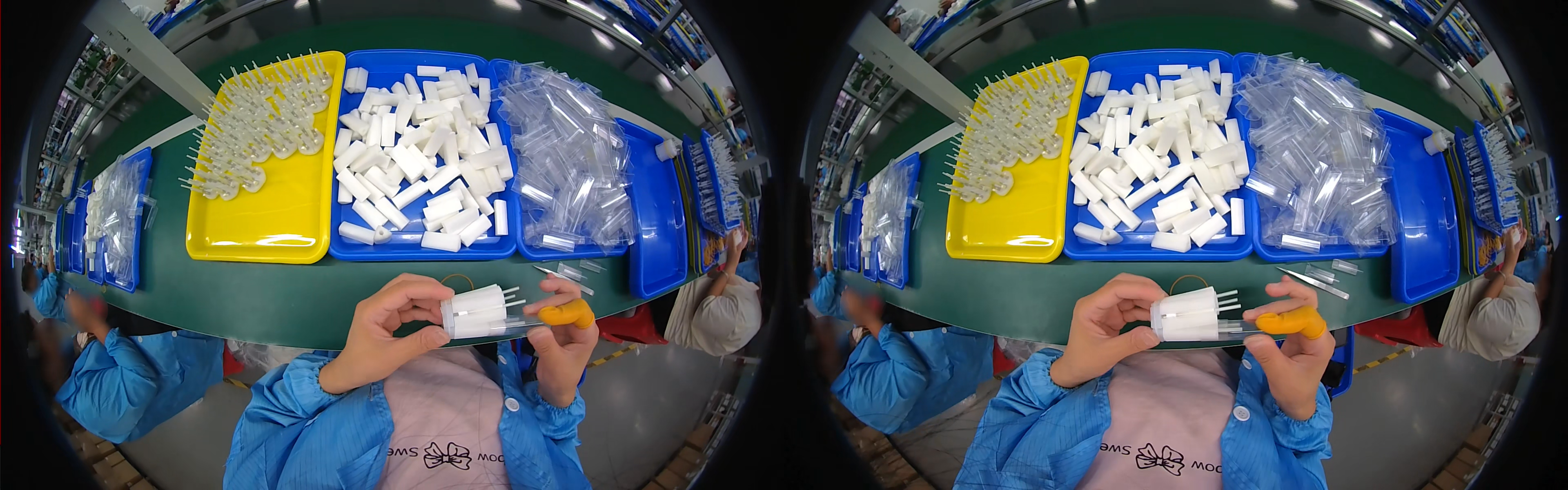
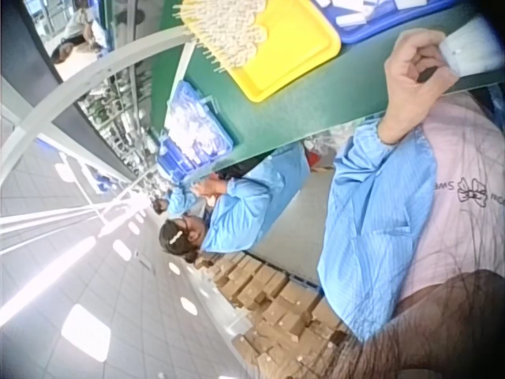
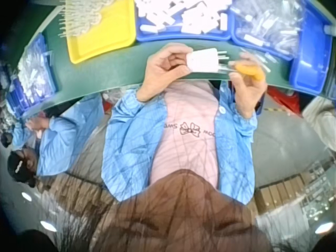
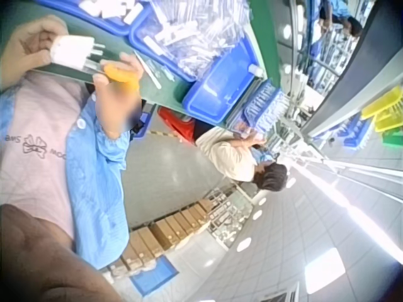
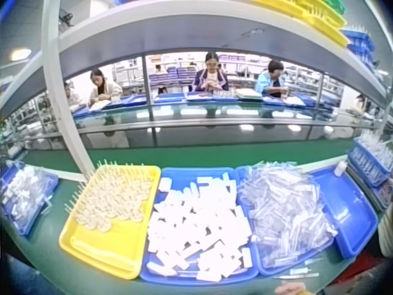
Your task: The person inserts white cylindrical components into clear plastic tubes and secures them with rubber bands. They handle the items one at a time, using a yellow tool to assist with the insertion and placement of the rubber bands. The assembled units are placed into a blue tray on the assembly line.
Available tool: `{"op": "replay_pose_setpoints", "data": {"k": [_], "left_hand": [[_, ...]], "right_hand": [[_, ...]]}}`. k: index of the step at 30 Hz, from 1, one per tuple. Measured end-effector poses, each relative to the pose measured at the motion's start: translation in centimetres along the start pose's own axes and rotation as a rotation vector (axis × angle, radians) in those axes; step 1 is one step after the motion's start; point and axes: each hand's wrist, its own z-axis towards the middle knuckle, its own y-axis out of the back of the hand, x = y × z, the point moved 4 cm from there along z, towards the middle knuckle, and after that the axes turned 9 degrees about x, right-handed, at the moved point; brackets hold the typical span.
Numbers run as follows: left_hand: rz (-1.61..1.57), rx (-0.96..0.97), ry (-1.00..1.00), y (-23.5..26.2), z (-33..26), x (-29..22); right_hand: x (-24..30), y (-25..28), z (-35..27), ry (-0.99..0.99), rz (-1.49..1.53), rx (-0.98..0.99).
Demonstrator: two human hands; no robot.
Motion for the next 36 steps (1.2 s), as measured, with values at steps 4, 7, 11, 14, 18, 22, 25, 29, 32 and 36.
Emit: {"op": "replay_pose_setpoints", "data": {"k": [4,7,11,14,18,22,25,29,32,36], "left_hand": [[0.017,-0.016,-0.021,-0.2,0.1,0.0],[-0.030,-0.018,-0.011,-0.2,0.0,0.3],[-0.068,0.009,0.014,-0.4,-0.1,0.8],[-0.077,0.016,0.014,-0.3,-0.2,0.9],[0.016,0.002,-0.009,-0.4,-0.2,0.2],[0.119,0.017,-0.038,-0.6,-0.2,-0.8],[0.174,0.001,-0.037,-0.5,-0.2,-0.6],[0.192,-0.023,0.002,-0.5,-0.5,-0.7],[0.164,-0.014,0.008,-0.2,-0.3,-0.5],[0.046,-0.019,0.074,0.3,0.4,0.5]], "right_hand": [[0.5,-1.1,0.1,0.019,-0.058,0.054],[0.8,-1.3,0.0,0.035,-0.092,0.047],[1.1,-1.9,-0.1,0.029,-0.119,0.086],[0.6,-2.2,0.0,-0.056,0.019,0.058],[-0.5,-2.3,-0.2,-0.126,0.259,0.014],[-0.7,-2.3,-0.4,-0.106,0.294,0.053],[-1.1,-2.3,-0.5,-0.116,0.262,0.094],[-1.2,-2.8,-0.6,-0.128,0.292,0.099],[-1.3,-2.8,-0.3,-0.103,0.246,0.105],[-0.8,-2.1,0.3,-0.037,0.059,0.144]]}}
